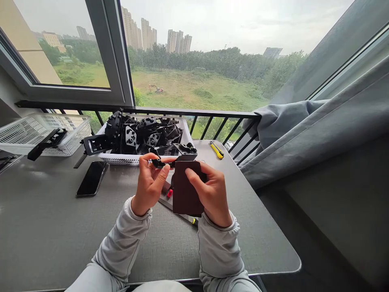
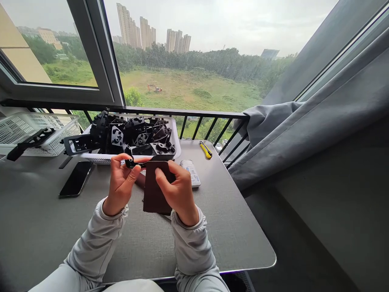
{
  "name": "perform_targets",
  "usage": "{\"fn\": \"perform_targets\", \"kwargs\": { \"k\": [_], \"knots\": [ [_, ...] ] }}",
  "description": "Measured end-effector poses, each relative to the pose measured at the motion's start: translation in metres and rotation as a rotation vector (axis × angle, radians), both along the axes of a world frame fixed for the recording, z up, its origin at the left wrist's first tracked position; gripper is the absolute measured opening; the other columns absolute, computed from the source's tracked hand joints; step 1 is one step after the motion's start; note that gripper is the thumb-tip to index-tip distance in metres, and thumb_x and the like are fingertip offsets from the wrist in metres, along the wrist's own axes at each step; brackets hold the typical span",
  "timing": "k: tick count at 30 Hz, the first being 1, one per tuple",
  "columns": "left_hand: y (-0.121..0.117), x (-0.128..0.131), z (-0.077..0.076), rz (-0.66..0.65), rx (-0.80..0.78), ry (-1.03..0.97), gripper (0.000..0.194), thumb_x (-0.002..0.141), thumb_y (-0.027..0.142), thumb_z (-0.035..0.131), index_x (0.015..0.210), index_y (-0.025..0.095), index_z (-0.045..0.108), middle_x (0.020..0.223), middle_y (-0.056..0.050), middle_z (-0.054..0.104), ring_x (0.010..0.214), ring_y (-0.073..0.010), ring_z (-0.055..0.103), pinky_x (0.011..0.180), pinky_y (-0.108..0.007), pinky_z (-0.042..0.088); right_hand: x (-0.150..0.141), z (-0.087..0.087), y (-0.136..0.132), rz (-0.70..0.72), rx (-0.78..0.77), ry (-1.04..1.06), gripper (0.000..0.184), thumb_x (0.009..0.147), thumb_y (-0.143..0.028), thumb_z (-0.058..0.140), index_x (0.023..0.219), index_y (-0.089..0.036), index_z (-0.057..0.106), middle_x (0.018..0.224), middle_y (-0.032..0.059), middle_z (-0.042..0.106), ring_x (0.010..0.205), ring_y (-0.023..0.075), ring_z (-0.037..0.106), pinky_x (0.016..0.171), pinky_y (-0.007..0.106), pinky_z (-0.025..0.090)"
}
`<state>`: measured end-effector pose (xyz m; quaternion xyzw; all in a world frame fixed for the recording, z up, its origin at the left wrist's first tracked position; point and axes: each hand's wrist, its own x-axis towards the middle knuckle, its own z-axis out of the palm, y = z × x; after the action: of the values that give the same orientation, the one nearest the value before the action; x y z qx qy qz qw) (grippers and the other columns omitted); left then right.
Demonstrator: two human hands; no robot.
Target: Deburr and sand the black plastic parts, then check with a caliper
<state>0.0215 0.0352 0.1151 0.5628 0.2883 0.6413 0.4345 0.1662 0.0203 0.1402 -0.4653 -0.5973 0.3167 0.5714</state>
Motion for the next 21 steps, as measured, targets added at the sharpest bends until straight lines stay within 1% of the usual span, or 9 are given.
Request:
{"fn": "perform_targets", "kwargs": {
  "k": [3,5,7,10,12,15,18,21],
  "knots": [
    [0.003,0.0,0.002,0.112,-0.055,-0.075,0.041,0.082,0.035,0.071,0.097,0.026,0.035,0.092,-0.002,0.074,0.064,-0.0114,0.069,0.056,-0.021,0.053,0.005,0.001,-0.001,0.072,-0.104,0.121,0.016,0.08,-0.032,0.063,0.077,-0.018,0.07,0.071,0.0013,0.064,0.059,0.0136,0.054,0.051,0.023,0.044],
    [0.006,-0.002,0.002,0.203,-0.062,-0.117,0.044,0.078,0.032,0.075,0.095,0.025,0.036,0.087,0.001,0.073,0.061,-0.0099,0.068,0.058,-0.021,0.054,0.007,0.003,-0.002,0.143,-0.169,0.166,0.018,0.079,-0.034,0.066,0.079,-0.017,0.072,0.072,0.0019,0.066,0.059,0.014,0.056,0.05,0.023,0.045],
    [0.008,-0.003,0.002,0.25,-0.074,-0.162,0.043,0.077,0.031,0.076,0.095,0.025,0.037,0.085,0.002,0.072,0.065,-0.0103,0.069,0.062,-0.022,0.055,0.008,0.004,-0.004,0.203,-0.211,0.206,0.018,0.078,-0.034,0.069,0.079,-0.017,0.074,0.071,0.0015,0.068,0.058,0.0139,0.057,0.05,0.023,0.046],
    [0.01,-0.005,0.002,0.243,-0.106,-0.212,0.043,0.077,0.03,0.075,0.098,0.026,0.038,0.082,0.004,0.069,0.075,-0.0129,0.072,0.068,-0.024,0.058,0.006,0.006,-0.006,0.242,-0.24,0.324,0.016,0.075,-0.034,0.072,0.079,-0.019,0.074,0.07,0.001,0.068,0.059,0.014,0.058,0.051,0.023,0.046],
    [0.01,-0.005,0.002,0.244,-0.132,-0.208,0.042,0.078,0.031,0.074,0.1,0.026,0.039,0.083,0.003,0.069,0.08,-0.0148,0.073,0.068,-0.026,0.06,0.004,0.006,-0.005,0.231,-0.249,0.408,0.018,0.074,-0.035,0.072,0.081,-0.019,0.074,0.07,0.0012,0.068,0.058,0.0143,0.058,0.05,0.023,0.047],
    [0.01,-0.005,0.003,0.27,-0.159,-0.169,0.039,0.081,0.034,0.07,0.107,0.026,0.042,0.087,0.0,0.069,0.083,-0.016,0.073,0.07,-0.028,0.061,0.002,0.007,-0.003,0.17,-0.241,0.481,0.02,0.073,-0.036,0.07,0.082,-0.019,0.074,0.068,0.001,0.067,0.055,0.0138,0.057,0.048,0.023,0.046],
    [0.011,-0.006,0.002,0.264,-0.155,-0.122,0.034,0.085,0.038,0.065,0.111,0.026,0.046,0.088,0.0,0.069,0.084,-0.0156,0.072,0.07,-0.028,0.062,0.001,0.007,-0.001,0.104,-0.21,0.502,0.019,0.074,-0.035,0.068,0.083,-0.019,0.073,0.069,0.0003,0.066,0.056,0.0134,0.057,0.048,0.022,0.046],
    [0.012,-0.007,0.001,0.252,-0.129,-0.088,0.033,0.083,0.038,0.068,0.106,0.026,0.048,0.086,0.002,0.067,0.078,-0.0137,0.071,0.07,-0.026,0.061,0.0,0.006,0.0,0.106,-0.214,0.475,0.019,0.073,-0.035,0.069,0.082,-0.019,0.073,0.069,0.001,0.067,0.057,0.0144,0.058,0.05,0.023,0.048]
  ]
}}
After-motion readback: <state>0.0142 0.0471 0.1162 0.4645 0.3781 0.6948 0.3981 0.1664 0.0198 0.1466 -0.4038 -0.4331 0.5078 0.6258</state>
